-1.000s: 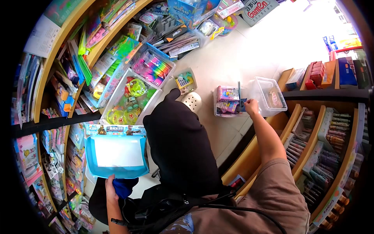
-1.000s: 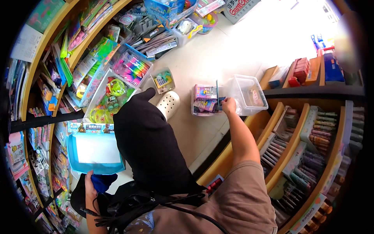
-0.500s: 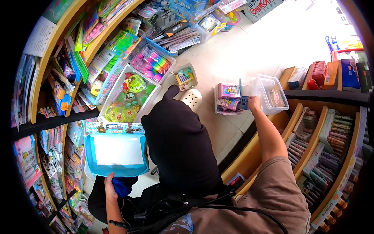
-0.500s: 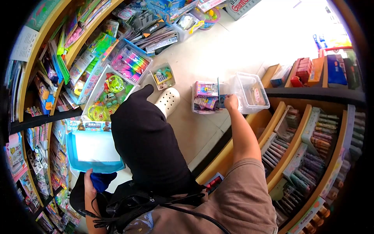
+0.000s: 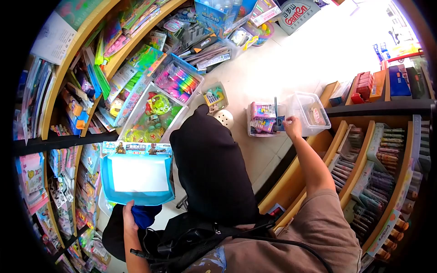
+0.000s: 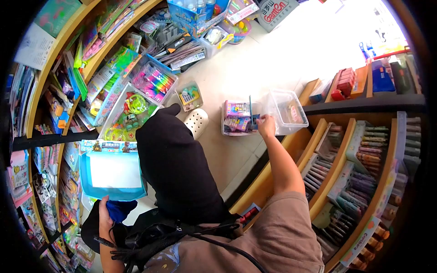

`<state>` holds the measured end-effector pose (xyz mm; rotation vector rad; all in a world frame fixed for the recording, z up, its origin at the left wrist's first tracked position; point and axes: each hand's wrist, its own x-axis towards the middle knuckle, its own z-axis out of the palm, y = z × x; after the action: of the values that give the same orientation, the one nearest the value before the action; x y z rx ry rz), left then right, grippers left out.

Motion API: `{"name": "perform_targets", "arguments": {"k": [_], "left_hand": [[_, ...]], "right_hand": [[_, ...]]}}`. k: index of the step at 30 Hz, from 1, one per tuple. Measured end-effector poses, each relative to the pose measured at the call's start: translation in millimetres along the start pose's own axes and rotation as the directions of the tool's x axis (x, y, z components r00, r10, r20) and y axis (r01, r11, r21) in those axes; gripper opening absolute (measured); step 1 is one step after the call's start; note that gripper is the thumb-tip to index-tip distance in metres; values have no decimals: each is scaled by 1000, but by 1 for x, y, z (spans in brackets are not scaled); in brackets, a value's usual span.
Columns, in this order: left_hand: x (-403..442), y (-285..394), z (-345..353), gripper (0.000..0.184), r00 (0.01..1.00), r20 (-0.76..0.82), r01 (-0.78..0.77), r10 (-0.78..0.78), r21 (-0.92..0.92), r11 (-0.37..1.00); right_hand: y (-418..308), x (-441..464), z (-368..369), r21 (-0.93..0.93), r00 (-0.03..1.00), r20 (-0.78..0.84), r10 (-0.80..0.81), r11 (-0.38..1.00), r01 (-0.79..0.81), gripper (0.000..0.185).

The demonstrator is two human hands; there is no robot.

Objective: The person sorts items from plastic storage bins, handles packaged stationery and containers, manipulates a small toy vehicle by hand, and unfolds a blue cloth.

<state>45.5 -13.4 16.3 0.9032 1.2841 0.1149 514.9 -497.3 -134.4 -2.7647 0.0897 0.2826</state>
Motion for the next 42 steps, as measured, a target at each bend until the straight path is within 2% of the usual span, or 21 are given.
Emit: {"name": "perform_targets", "arguments": {"k": [2, 5, 10, 13, 16, 17, 18, 19, 20, 21, 22, 23, 25, 27, 28, 29, 31, 34, 37, 39, 42], "left_hand": [[0, 1, -2, 42, 1000, 8, 19, -18, -26, 999], [10, -6, -11, 41, 998, 47, 46, -40, -129, 991], [6, -3, -12, 42, 994, 103, 53, -30, -236, 970], [-13, 12, 5, 42, 999, 45, -1, 14, -264, 965], [-14, 13, 5, 38, 999, 36, -12, 26, -359, 933], [-17, 16, 7, 39, 997, 83, 33, 0, -394, 919], [-22, 19, 11, 41, 995, 97, 22, 21, -421, 907], [-13, 12, 7, 43, 986, 152, 12, 68, -473, 881], [-13, 11, 7, 44, 978, 204, 62, 46, -495, 867], [-7, 6, 4, 44, 971, 234, 85, 54, -545, 834], [-20, 13, 10, 42, 982, 170, 20, 78, -508, 861], [-32, 19, 18, 39, 976, 145, -60, 165, -545, 836], [-25, 12, 13, 39, 968, 168, -64, 188, -556, 829], [-21, 3, 10, 35, 964, 177, -51, 199, -610, 791], [-27, 3, 9, 31, 967, 167, -50, 191, -613, 788], [-1, -14, 0, 28, 944, 210, -78, 255, -608, 790], [-19, -5, -1, 29, 943, 95, -175, 320, -678, 714], [-34, 3, -25, 37, 982, 69, -100, 176, -602, 792], [-58, 11, -46, 47, 985, 31, -99, 168, -696, 711], [-72, 18, -76, 49, 964, 79, -114, 255, -740, 663], [-104, 25, -122, 53, 912, 60, -194, 405, -808, 556]], "right_hand": [[-9, 1, -13, -73, 965, 228, 131, 990, -117, 29], [-15, -17, -16, 48, 993, -85, -82, 995, 87, 26], [-78, -22, -39, 193, 964, -178, -196, 954, 229, 44], [-181, -70, -90, 481, 917, -267, -296, 783, 393, 24], [-266, -133, -120, 512, 674, -357, -646, 468, 720, 15], [-291, -158, -120, 607, 597, -304, -743, 331, 722, 10], [-316, -188, -126, 483, 458, -304, -835, 279, 830, 7], [-335, -205, -128, 324, 195, -274, -942, 100, 941, 9], [-346, -228, -121, 511, 207, -142, -968, 108, 853, 9], [-354, -254, -112, 633, 235, 75, -969, 228, 740, 11], [-356, -272, -93, 543, 101, 176, -979, 182, 820, 24], [-363, -292, -82, 392, 29, 441, -897, 221, 893, 47], [-360, -328, -35, 387, -32, 480, -877, 179, 905, 66], [-365, -355, -2, 454, 7, 501, -865, 269, 850, 74], [-365, -355, 23, 620, -52, 476, -878, 293, 728, 64], [-369, -366, 33, 671, 58, 489, -870, 418, 612, 51], [-377, -377, 34, 730, 24, 424, -905, 357, 583, 42], [-375, -375, 40, 793, 75, 444, -893, 430, 432, 32], [-365, -354, 50, 789, 120, 576, -809, 588, 179, 23], [-356, -341, 64, 709, 212, 690, -692, 706, -1, 18], [-359, -341, 67, 659, 254, 716, -650, 749, 61, 16]]}}
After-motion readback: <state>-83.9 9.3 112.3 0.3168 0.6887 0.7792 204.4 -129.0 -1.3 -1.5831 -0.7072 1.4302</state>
